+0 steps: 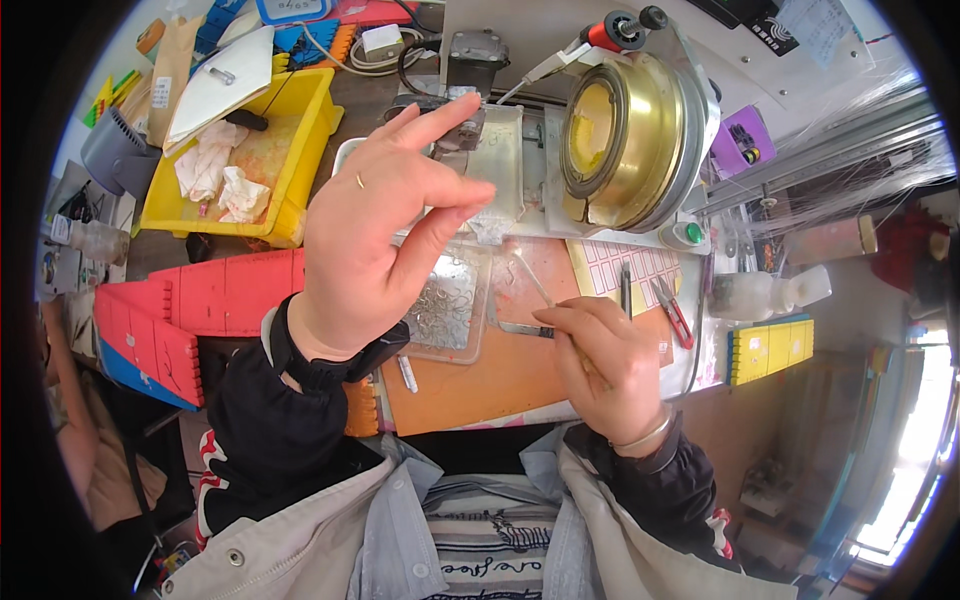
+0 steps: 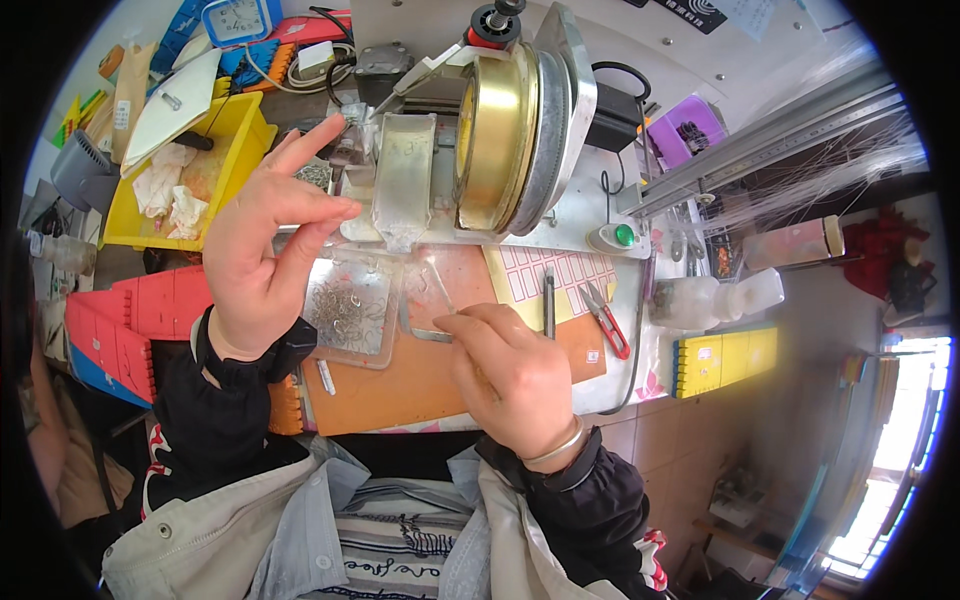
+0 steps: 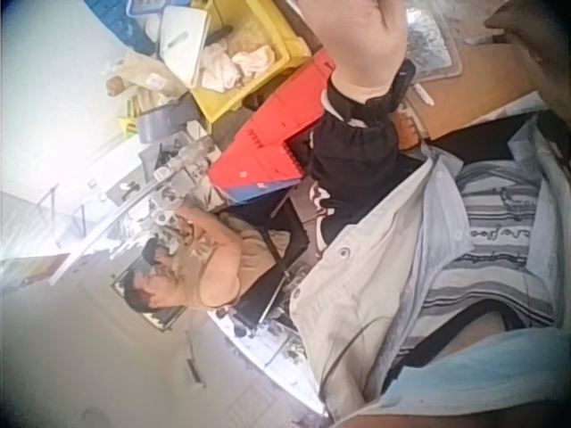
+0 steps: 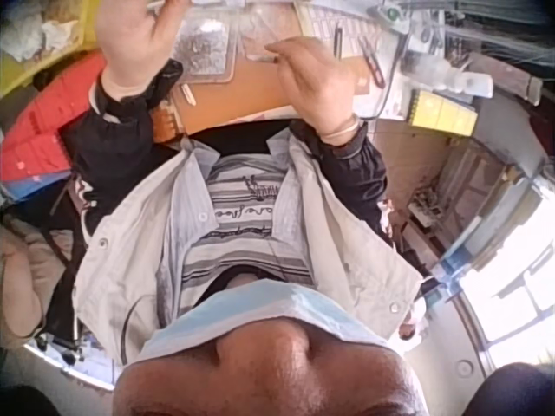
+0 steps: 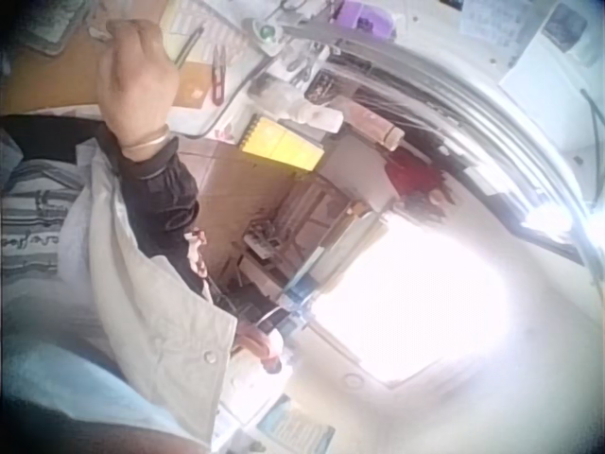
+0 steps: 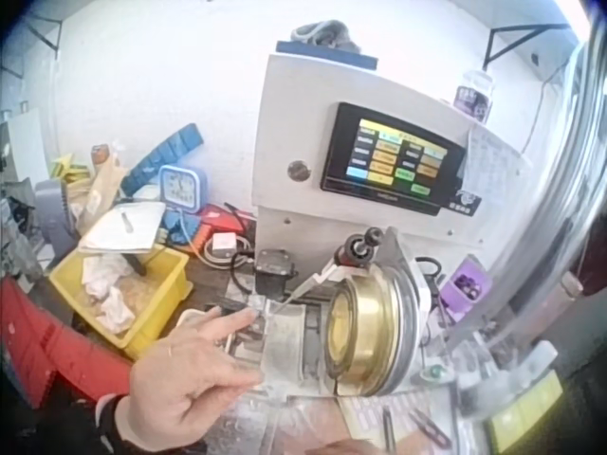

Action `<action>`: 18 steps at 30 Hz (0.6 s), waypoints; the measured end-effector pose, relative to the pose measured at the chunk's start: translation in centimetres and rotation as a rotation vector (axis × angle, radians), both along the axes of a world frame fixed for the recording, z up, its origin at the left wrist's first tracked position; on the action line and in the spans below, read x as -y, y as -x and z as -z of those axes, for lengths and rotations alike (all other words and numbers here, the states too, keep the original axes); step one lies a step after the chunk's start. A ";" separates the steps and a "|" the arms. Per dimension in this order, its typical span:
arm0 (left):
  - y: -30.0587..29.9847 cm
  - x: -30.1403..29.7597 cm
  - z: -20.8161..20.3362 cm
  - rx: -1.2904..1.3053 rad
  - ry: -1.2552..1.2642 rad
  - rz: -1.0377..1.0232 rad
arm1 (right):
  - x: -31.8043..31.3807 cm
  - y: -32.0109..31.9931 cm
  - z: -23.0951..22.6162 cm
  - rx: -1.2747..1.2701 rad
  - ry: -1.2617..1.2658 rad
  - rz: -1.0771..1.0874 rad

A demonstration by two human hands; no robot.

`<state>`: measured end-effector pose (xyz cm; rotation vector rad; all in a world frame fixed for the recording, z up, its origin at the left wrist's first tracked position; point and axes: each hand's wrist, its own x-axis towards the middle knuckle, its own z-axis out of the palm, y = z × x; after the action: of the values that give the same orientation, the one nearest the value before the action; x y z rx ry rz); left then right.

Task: Assembling small metal pins into a circular mechanical component using a specialized rotating assembly machine.

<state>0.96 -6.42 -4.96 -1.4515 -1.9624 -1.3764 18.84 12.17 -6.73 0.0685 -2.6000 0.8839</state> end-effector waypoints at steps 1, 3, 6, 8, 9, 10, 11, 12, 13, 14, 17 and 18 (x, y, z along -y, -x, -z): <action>0.0 0.0 -0.1 -0.024 0.022 -0.011 | 0.1 -0.1 0.0 0.026 -0.023 -0.003; 0.0 0.0 -0.3 -0.054 0.043 -0.025 | 0.2 -0.2 0.0 0.045 -0.047 -0.009; 0.0 -0.3 -0.1 -0.077 0.080 -0.032 | 0.0 -0.4 0.0 -0.008 -0.037 -0.007; 0.1 -0.4 0.2 -0.062 0.094 -0.029 | -0.1 -0.5 -0.1 0.054 -0.085 -0.033; 0.1 -0.4 0.1 -0.068 0.093 -0.035 | -0.2 -0.6 -0.2 0.047 -0.086 -0.038; 0.1 -0.3 -0.1 -0.074 0.094 -0.039 | -0.4 -0.7 -0.5 -0.011 -0.089 -0.044; 0.1 -0.3 -0.2 -0.081 0.095 -0.043 | -0.6 -0.8 -0.8 -0.070 -0.093 -0.049; 0.1 -0.3 -0.2 -0.084 0.093 -0.047 | -0.7 -0.9 -1.3 -0.127 -0.114 -0.061; 0.0 -0.3 -0.3 -0.096 0.093 -0.058 | -0.8 -1.1 -1.8 -0.131 -0.116 -0.064; 0.0 -0.3 -0.3 -0.107 0.092 -0.068 | -0.9 -1.3 -2.2 -0.178 -0.142 -0.060; 0.1 -0.6 -0.1 -0.096 0.096 -0.064 | -1.1 -1.1 -2.3 -0.271 -0.182 -0.043; 0.0 -0.6 -0.1 -0.099 0.096 -0.064 | -1.1 -0.7 -2.5 -0.297 -0.193 -0.027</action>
<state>0.92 -5.77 -4.89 -1.4553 -2.0181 -1.1754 19.49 13.30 -4.22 0.2674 -2.3993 0.5789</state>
